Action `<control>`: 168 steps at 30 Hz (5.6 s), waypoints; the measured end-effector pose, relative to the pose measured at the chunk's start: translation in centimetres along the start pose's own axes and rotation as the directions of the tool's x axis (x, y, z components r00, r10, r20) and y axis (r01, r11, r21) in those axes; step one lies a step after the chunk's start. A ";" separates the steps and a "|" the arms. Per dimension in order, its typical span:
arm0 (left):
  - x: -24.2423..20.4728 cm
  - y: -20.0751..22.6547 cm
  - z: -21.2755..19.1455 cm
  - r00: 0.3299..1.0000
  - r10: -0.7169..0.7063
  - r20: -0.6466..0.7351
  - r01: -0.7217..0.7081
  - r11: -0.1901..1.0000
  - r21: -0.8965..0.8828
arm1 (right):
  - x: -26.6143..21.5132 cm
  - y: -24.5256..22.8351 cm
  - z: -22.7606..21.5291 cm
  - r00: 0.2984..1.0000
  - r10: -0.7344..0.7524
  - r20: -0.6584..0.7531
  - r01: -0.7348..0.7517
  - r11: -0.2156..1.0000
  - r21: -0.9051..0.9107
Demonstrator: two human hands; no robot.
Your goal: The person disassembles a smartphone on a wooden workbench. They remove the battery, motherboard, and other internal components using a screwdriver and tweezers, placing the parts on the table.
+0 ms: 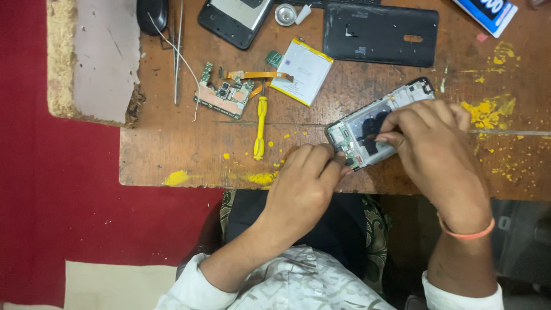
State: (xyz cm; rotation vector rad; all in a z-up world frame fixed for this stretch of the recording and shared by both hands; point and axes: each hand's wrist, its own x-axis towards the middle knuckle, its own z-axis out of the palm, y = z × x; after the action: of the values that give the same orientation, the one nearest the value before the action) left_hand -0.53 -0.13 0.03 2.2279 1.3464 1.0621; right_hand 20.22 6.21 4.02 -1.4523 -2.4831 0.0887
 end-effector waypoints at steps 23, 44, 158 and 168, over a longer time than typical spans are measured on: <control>-1.1 -1.3 1.0 0.899 0.409 -0.156 -0.339 0.876 0.342 | 9.8 -4.5 2.9 0.951 -0.305 0.061 0.203 0.758 0.620; -1.1 -1.2 0.6 0.905 0.400 -0.144 -0.336 0.880 0.336 | 3.2 -0.6 1.0 0.990 -0.135 0.048 0.104 0.905 0.412; -0.2 -8.0 -7.3 0.947 -0.118 -0.297 0.248 0.859 0.448 | 8.0 9.4 2.5 0.830 -0.524 0.192 0.426 0.816 0.390; 0.7 -9.6 -9.7 0.935 -0.139 -0.326 0.297 0.809 0.507 | 8.1 9.1 2.4 0.835 -0.523 0.170 0.428 0.811 0.398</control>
State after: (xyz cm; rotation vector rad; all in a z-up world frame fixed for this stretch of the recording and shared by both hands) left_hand -13.42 4.31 1.00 2.2585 2.2188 1.0154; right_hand 23.56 17.94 1.57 -0.6735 -2.7897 0.6311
